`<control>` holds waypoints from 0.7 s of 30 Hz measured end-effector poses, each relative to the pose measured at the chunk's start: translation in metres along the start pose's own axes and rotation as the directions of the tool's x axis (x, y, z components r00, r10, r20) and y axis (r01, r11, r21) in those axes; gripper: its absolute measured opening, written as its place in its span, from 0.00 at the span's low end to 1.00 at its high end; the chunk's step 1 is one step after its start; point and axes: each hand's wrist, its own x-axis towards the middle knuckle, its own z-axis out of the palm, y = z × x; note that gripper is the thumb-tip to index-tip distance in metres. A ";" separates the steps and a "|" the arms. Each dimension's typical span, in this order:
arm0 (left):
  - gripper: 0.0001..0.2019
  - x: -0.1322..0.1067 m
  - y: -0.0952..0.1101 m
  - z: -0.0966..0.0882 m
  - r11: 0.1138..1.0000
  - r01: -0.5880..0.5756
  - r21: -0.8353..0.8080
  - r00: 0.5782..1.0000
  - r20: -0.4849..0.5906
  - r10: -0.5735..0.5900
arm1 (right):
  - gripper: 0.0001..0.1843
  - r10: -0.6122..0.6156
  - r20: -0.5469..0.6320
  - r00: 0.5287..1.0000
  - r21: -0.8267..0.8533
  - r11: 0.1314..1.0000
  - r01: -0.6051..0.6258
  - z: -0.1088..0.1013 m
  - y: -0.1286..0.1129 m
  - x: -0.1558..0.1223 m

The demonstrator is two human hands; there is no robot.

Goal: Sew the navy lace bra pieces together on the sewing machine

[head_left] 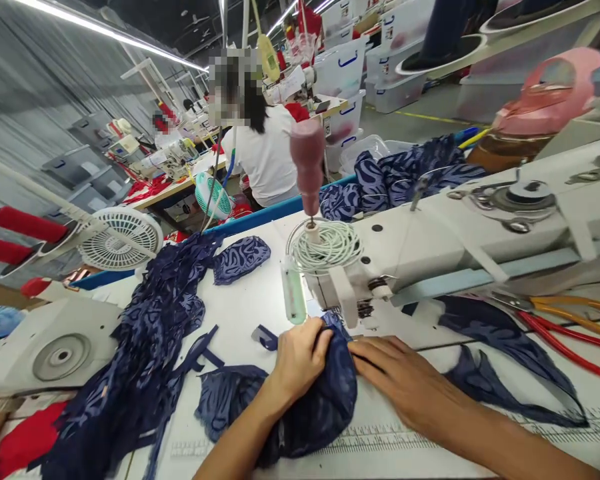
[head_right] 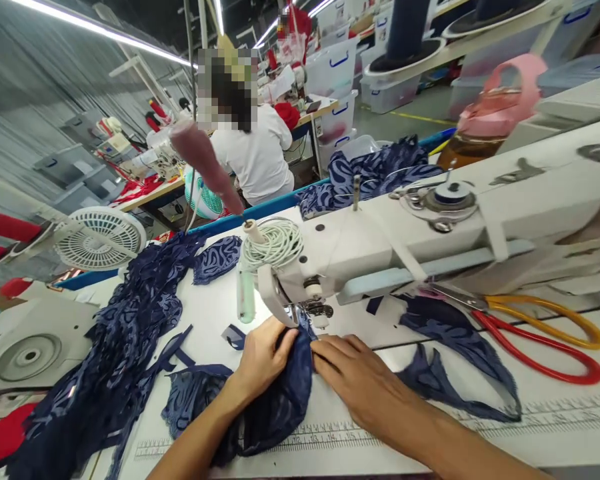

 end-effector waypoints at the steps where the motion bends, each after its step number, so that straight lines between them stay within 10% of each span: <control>1: 0.09 -0.005 -0.001 0.001 1.000 -0.003 0.025 1.000 0.010 0.003 | 0.33 -0.012 -0.004 1.000 -0.030 0.999 0.011 0.005 0.001 -0.003; 7: 0.11 -0.028 0.006 -0.012 0.998 -0.032 0.048 0.999 0.036 0.030 | 0.28 -0.059 0.032 0.998 0.051 0.997 0.057 0.007 0.001 0.001; 11: 0.09 -0.011 0.012 -0.020 0.994 0.048 0.095 0.995 0.087 -0.056 | 0.13 -0.105 0.005 0.994 -0.011 0.994 0.105 0.004 0.010 0.020; 21: 0.02 0.012 0.000 -0.020 0.951 0.298 0.078 0.936 0.171 -0.307 | 0.16 -0.077 -0.115 0.990 -0.011 0.997 0.077 0.012 0.009 0.019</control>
